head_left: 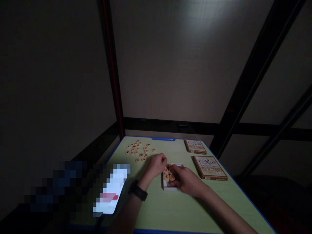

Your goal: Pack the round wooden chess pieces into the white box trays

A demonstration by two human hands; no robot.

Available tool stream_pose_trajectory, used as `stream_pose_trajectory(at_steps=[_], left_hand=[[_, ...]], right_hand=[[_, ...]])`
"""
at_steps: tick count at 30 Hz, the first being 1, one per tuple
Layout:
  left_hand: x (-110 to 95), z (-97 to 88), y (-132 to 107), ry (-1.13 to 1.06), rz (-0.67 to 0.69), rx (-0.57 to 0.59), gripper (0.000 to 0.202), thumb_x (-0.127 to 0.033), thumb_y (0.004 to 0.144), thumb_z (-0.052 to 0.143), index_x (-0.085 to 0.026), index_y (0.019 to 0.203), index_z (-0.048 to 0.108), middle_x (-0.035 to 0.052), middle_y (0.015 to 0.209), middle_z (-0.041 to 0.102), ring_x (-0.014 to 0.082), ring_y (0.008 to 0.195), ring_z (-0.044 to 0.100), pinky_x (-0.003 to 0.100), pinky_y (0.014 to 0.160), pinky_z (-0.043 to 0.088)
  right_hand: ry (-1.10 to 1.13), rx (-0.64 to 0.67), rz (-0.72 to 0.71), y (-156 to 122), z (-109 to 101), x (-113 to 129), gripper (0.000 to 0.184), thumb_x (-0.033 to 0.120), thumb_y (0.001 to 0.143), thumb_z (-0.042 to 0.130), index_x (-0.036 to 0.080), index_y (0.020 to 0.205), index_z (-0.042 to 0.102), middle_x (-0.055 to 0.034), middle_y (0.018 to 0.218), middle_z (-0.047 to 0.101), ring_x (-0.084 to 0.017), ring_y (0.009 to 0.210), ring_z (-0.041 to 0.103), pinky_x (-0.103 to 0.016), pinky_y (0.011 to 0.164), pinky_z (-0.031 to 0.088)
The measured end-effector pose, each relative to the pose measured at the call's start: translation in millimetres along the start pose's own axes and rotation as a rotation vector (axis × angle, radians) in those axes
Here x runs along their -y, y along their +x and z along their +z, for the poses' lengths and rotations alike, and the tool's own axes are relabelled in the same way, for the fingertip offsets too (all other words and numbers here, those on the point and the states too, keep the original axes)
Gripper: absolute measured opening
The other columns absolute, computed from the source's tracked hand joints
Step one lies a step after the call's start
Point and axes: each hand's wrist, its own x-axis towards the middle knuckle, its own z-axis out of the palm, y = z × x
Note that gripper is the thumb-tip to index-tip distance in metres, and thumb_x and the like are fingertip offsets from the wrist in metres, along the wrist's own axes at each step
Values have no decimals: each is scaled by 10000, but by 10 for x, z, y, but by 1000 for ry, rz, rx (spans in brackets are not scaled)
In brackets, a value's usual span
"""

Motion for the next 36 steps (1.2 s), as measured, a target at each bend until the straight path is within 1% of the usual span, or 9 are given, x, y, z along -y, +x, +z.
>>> stream_pose_trajectory(at_steps=[5,10,15,20,22,26,29,33,36], left_hand=[[20,20,11,0,8,0,181,-182,863,498,-196,813,671,19,842,722,144,785,629,224,733,440],[9,18,6,-2,0,3,179,-180,858,503,-199,811,675,21,838,725,146,779,632,222,716,437],[-6,8,1,-5,-2,7,184,-187,864,497,-201,811,672,18,839,727,145,774,630,221,715,437],[-6,6,-1,0,-8,7,183,-188,863,499,-204,822,677,19,845,726,148,784,633,222,728,440],[-2,9,-2,0,-8,3,180,-190,863,502,-202,827,678,22,855,728,149,790,634,223,729,439],[6,8,-2,10,-2,8,182,-187,866,498,-201,824,674,23,858,729,150,792,634,225,726,435],[17,14,4,32,11,13,185,-177,865,492,-202,816,669,23,861,729,153,807,635,230,737,434],[43,50,12,55,29,19,185,-188,875,486,-201,823,663,29,866,727,160,814,634,241,743,435],[51,72,8,86,40,21,189,-194,886,475,-197,832,656,38,872,721,165,821,633,248,753,437]], right_hand=[[-32,-4,7,-13,8,18,367,209,766,647,201,1116,540,-46,930,673,-180,785,588,-243,661,356],[-64,-19,-4,-19,16,27,391,190,767,618,203,1152,546,-66,987,681,-198,845,603,-253,711,379],[-80,-22,-5,-22,25,14,391,188,778,596,197,1167,548,-76,1000,682,-194,826,604,-250,707,389],[-54,-9,-4,-17,22,19,435,192,771,607,190,1202,544,-92,1065,678,-214,910,611,-265,773,409],[-33,-13,-6,-21,2,33,432,187,763,616,183,1191,556,-88,1042,683,-215,905,613,-266,771,413],[58,-12,-6,-39,-92,35,421,175,757,632,198,1174,583,-41,895,690,-182,783,610,-250,692,419],[106,-57,7,-32,-190,-24,351,194,779,634,203,1130,619,-45,915,696,-180,790,618,-261,703,439],[3,-168,45,52,-283,-149,187,197,830,563,173,991,654,-70,889,696,-196,788,623,-281,691,444],[-59,-221,27,157,-275,-223,197,137,833,518,167,965,662,-80,918,691,-197,823,625,-287,728,448]])
